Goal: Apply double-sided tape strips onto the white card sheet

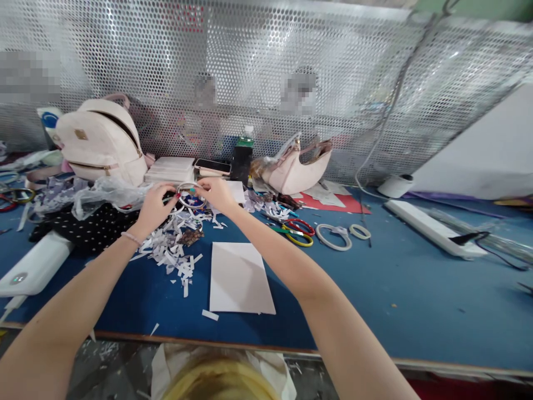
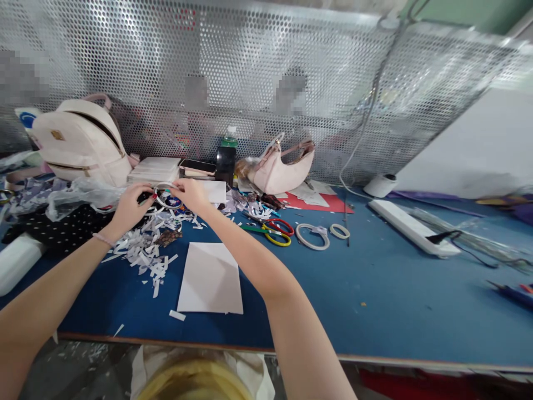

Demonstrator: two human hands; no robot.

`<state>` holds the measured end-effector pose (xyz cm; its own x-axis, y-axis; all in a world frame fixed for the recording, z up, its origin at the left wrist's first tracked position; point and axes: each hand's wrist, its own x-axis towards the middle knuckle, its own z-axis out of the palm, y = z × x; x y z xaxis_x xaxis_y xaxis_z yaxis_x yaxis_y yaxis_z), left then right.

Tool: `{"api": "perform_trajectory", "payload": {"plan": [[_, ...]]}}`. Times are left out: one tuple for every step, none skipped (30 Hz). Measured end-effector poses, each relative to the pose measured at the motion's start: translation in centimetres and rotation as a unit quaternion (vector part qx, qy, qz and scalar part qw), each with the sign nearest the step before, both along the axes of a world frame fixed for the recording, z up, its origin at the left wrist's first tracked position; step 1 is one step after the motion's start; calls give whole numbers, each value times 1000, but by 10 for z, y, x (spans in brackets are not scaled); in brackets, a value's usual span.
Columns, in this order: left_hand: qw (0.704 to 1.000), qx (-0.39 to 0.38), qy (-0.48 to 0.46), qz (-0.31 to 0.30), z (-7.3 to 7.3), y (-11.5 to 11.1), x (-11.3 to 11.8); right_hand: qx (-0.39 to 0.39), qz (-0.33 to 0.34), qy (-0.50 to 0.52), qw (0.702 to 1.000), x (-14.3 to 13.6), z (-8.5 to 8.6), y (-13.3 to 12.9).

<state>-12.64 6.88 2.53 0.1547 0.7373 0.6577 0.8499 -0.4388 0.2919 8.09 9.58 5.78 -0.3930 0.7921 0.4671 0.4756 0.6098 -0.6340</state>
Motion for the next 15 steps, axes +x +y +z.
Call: {"api": "perform_trajectory", "payload": {"plan": [[1000,3,17,11,1,-2,1,2,6,-5,1000,-1,-1,-1],[999,4,36,22,2,-5,1,2,12,-9,1000,-1,-2,-2],[998,3,57,32,3,-7,1,0,17,-13,1000,-2,-3,-3],[996,0,79,42,4,-10,1,-3,21,-17,1000,-4,-3,-4],[993,-4,102,51,5,-12,1,-7,22,-20,1000,-5,-3,-6],[991,-8,123,59,6,-14,1,-9,23,-26,999,-6,-4,-8],[987,-11,143,66,7,-16,1,-9,22,-34,999,-7,-3,-9],[984,-13,160,72,8,-18,2,-6,22,-45,999,-8,-3,-11],[981,-15,177,76,9,-19,2,-4,22,-55,998,-9,-3,-12],[978,-16,191,78,10,-19,3,-3,23,-65,998,-9,-3,-14],[975,-18,205,78,11,-20,3,-3,24,-71,997,-10,-3,-15],[973,-20,218,76,12,-20,3,-4,26,-73,997,-10,-3,-16],[970,-22,229,72,13,-21,3,-7,28,-69,997,-9,-3,-17],[968,-25,239,66,14,-21,3,-10,30,-63,997,-9,-3,-17],[967,-27,248,57,15,-21,3,-12,31,-58,998,-8,-4,-17]]}}
